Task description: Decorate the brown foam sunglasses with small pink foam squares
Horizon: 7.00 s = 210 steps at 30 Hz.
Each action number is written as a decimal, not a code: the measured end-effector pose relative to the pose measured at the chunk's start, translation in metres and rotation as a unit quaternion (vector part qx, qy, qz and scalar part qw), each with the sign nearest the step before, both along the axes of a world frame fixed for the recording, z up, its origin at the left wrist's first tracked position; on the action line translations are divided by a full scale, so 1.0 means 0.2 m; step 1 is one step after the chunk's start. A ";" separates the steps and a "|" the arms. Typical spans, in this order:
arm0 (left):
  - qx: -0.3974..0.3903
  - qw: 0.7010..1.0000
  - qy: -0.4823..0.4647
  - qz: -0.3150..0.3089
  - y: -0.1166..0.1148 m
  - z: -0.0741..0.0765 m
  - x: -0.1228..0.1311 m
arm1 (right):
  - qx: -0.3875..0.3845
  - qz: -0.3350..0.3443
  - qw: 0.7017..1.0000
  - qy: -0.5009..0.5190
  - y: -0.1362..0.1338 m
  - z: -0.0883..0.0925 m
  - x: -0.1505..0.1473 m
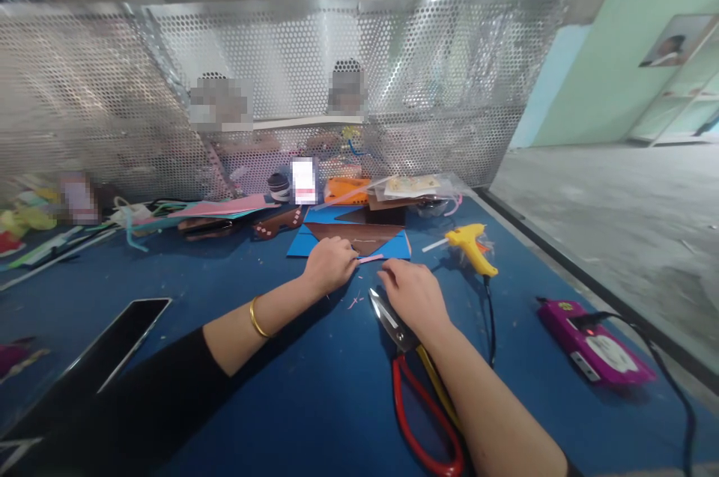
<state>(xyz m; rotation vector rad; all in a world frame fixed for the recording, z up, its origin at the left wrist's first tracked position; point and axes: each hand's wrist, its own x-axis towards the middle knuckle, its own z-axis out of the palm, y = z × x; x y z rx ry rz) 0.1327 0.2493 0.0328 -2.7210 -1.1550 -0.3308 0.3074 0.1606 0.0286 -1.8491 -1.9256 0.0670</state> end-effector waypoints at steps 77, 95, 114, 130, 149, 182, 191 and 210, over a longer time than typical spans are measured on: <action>-0.566 0.640 -0.503 0.130 -0.55 0.15 -0.28 | -0.052 0.082 0.866 0.491 -0.19 0.15 -0.37; -0.617 0.422 -0.633 0.202 -0.51 0.13 -0.30 | 0.248 0.266 0.931 0.043 -0.20 0.15 -0.32; -0.591 0.464 -0.642 0.153 -0.54 0.15 -0.30 | 0.197 0.260 0.935 0.141 -0.21 0.15 -0.33; -0.502 0.656 -0.553 0.103 -0.58 0.19 -0.28 | 0.023 0.113 0.912 0.394 -0.21 0.17 -0.34; -0.491 0.679 -0.538 0.093 -0.58 0.16 -0.28 | 0.008 0.099 0.896 0.434 -0.22 0.18 -0.35; -0.377 0.793 -0.468 0.097 -0.60 0.15 -0.28 | 0.006 0.060 0.839 0.540 -0.20 0.17 -0.34; -0.378 0.796 -0.465 0.084 -0.60 0.17 -0.27 | 0.027 0.049 0.858 0.510 -0.21 0.16 -0.34; -0.434 0.724 -0.528 0.096 -0.60 0.19 -0.27 | 0.050 0.062 0.920 0.383 -0.23 0.17 -0.37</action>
